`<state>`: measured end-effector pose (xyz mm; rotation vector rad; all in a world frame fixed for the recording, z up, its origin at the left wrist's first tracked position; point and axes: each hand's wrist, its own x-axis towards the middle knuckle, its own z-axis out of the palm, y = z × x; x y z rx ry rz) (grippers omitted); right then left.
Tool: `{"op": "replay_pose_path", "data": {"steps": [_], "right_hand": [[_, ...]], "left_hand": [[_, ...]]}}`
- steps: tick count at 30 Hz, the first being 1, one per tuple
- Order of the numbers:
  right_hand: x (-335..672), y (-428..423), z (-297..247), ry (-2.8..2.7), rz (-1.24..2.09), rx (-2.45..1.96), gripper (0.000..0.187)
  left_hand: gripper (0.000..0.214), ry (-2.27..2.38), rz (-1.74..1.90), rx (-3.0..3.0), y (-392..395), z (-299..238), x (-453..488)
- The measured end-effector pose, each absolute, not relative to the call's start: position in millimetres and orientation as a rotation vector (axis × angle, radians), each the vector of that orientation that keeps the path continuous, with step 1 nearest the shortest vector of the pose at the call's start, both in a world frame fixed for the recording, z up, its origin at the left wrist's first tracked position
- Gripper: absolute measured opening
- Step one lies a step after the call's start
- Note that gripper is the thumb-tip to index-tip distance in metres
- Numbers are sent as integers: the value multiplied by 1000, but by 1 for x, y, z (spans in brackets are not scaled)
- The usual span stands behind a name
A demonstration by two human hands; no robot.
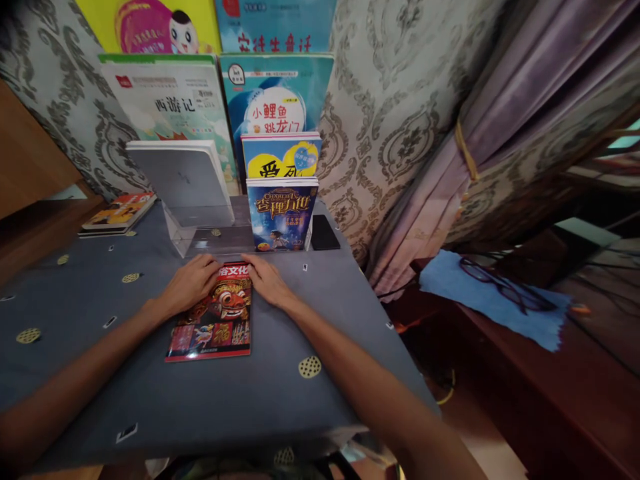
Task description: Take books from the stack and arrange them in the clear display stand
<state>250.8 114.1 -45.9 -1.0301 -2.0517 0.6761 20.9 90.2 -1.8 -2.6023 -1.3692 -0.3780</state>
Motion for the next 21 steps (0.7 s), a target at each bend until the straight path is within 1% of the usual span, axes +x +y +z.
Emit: {"op": "replay_pose_path", "data": {"steps": [7,14,17,21], "right_hand": [[251,115,-48,-2046,724,-1003,42],[251,116,-50,-2063,709,-1003,41],[251,116,-50,-2070,700,-992,40],[252,116,-50,-2080,685,-976,40]], "left_hand": [[32,-1163,-449,-2815,88,-5,50],[33,-856,-460,-3044,64,0,53],[33,-789,-370,-3094,52,11,56],[34,-767,-101,-3128,29,30,66]]}}
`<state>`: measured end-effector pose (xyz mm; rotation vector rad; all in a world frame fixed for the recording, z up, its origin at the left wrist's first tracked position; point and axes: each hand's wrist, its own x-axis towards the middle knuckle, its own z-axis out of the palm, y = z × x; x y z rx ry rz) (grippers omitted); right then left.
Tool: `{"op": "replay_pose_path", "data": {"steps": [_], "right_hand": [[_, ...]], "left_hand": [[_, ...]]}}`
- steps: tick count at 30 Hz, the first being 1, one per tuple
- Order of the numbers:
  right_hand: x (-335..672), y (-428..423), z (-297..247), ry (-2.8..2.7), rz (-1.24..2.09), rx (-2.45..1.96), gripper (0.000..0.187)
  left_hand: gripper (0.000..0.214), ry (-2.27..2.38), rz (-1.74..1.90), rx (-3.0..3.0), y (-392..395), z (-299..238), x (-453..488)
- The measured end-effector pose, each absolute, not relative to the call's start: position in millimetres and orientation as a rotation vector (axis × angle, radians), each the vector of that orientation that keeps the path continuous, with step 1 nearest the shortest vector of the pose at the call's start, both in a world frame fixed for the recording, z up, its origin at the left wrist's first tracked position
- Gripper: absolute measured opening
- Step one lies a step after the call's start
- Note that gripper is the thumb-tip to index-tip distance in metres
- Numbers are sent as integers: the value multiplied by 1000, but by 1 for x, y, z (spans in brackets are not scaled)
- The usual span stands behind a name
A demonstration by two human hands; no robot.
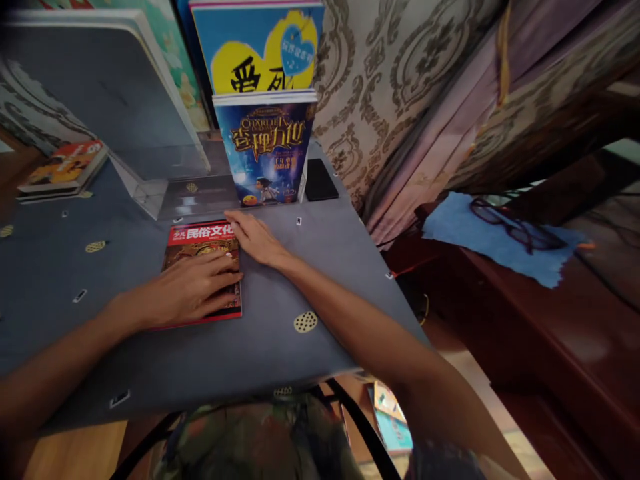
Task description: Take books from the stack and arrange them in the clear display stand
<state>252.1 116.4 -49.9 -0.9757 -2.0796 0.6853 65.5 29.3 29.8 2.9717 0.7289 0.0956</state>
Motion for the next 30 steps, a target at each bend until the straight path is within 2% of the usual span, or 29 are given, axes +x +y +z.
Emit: {"op": "replay_pose_path", "data": {"steps": [4,16,23,30], "right_hand": [[252,117,-49,-2090,695,-969,41],[249,112,-41,-2133,645,-1012,38],[248,109,-40,-2114,644,-1038,38],[246,104,-38,-2086,623,-1077,37]], "left_hand": [[36,790,-77,2995,8,39,73],[24,866,-180,3023,-4,38,77],[23,866,-148,3123,-8,37,76],[32,809,67,3132,-9,25,66]]}}
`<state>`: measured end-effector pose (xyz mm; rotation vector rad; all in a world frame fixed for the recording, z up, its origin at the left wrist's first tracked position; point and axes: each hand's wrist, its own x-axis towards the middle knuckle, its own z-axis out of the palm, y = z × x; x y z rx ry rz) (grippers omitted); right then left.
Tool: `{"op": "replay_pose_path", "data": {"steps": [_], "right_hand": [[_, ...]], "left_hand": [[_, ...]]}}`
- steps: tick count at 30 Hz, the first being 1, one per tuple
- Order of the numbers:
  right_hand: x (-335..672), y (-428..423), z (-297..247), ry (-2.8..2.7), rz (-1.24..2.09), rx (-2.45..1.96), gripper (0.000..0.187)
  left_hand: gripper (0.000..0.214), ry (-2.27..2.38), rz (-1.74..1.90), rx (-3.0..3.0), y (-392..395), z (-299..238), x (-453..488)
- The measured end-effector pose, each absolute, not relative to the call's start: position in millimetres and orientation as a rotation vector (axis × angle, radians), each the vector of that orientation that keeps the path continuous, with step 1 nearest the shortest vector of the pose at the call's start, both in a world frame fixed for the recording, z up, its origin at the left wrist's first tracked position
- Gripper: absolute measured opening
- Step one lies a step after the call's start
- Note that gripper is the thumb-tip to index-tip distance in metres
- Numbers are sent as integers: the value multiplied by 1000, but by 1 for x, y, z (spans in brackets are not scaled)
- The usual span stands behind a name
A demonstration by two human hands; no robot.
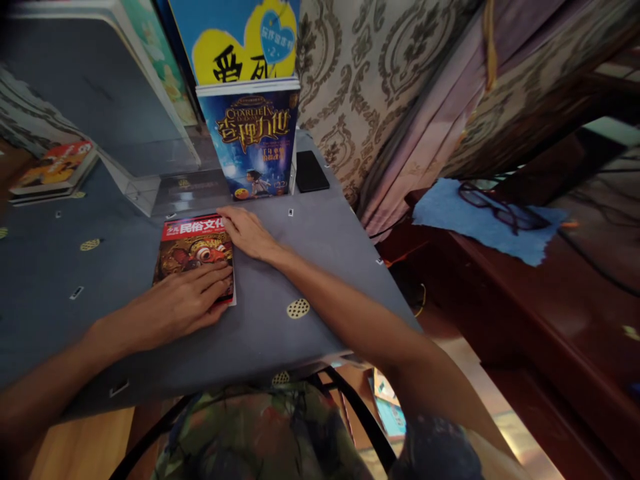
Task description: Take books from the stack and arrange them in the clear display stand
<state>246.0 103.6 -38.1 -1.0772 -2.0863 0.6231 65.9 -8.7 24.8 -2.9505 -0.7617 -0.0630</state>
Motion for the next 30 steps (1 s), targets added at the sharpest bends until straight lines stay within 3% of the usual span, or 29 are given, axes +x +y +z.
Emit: {"op": "replay_pose_path", "data": {"steps": [10,30], "right_hand": [[270,51,-29,-2095,660,-969,35],[270,25,-16,-2089,799,-844,31]], "left_hand": [[36,-716,-341,-2977,-10,21,55],[24,-672,-363,-2801,-23,7,58]]}}
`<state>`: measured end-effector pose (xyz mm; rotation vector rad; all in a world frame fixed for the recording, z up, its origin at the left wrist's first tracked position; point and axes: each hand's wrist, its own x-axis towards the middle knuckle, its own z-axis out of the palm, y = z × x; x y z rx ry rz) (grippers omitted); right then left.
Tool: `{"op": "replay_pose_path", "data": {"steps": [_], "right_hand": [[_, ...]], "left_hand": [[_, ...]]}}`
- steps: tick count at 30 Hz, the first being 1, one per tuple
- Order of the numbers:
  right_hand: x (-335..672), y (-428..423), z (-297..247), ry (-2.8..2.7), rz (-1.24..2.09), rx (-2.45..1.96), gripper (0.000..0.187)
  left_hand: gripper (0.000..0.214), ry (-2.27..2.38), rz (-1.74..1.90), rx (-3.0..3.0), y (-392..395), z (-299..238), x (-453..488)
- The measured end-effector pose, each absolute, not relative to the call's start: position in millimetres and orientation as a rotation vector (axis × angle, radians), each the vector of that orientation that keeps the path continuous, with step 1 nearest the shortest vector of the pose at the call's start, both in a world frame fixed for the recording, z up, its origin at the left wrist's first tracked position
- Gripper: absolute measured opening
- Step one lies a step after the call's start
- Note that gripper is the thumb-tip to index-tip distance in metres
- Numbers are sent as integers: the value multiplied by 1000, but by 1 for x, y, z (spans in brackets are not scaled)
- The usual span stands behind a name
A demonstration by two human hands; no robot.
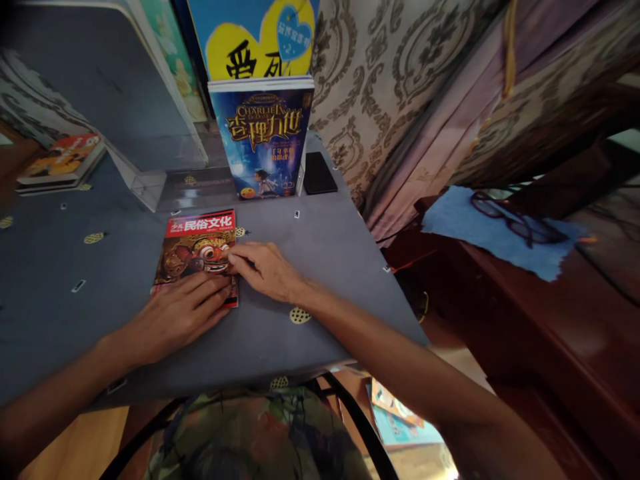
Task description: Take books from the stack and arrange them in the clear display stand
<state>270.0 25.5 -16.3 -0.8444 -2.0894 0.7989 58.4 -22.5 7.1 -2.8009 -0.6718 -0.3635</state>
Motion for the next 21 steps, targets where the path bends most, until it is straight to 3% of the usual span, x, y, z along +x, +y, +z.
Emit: {"op": "replay_pose_path", "data": {"steps": [13,21], "right_hand": [[270,25,-15,-2072,759,-857,29],[275,30,-15,-1945,689,-963,30]], "left_hand": [[41,-864,-266,-2842,-26,5,64],[30,-936,-380,-2807,-31,12,53]]}}
